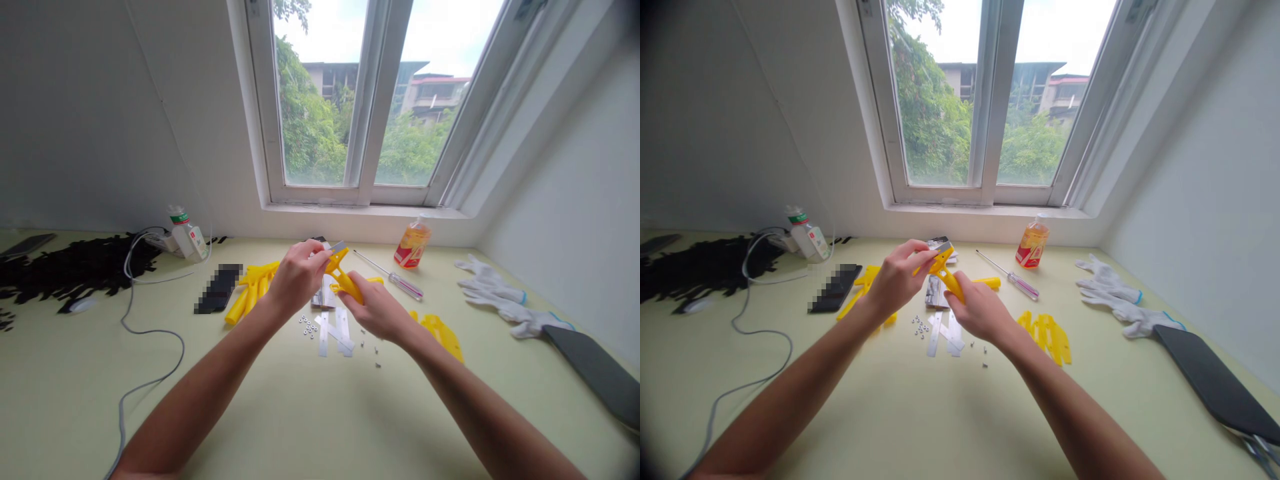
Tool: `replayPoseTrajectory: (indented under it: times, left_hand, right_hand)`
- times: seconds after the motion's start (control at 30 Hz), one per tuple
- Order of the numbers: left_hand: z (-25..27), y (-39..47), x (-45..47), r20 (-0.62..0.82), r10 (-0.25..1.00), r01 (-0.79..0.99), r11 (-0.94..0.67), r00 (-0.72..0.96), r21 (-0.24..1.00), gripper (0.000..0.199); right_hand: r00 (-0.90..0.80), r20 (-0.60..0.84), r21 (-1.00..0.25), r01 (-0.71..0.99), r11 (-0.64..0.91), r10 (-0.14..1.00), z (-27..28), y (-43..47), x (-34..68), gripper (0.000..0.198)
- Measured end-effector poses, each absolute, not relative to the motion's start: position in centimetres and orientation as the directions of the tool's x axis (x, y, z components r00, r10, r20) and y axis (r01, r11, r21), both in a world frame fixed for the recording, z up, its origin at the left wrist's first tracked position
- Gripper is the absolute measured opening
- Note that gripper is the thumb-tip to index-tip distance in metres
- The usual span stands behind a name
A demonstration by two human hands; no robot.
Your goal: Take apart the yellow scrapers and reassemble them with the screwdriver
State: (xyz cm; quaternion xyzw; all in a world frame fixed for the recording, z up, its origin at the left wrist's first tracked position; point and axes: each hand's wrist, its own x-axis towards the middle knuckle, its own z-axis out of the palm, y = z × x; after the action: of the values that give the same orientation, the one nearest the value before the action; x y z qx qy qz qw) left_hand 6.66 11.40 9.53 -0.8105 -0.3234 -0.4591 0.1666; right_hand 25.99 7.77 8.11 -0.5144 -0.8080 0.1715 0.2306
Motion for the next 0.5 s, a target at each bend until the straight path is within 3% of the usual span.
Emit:
replayPoseTrajectory:
  times: [0.23,0.5]
  left_hand:
    - [9.1,12.1,6.3,0.821,0.486,0.543,-0.794,0.299,0.273,0.017]
    - [10.2,11.6,6.2,0.728,0.657,0.498,-0.706,0.197,0.503,0.006]
  right_hand:
    - [-0.359,0.157,-0.55,0.742,0.383,0.92,8.3,7.8,26.0,0.02]
    - [-0.385,0.161,-0.551,0.729,0.406,0.909,8.4,7.7,26.0,0.019]
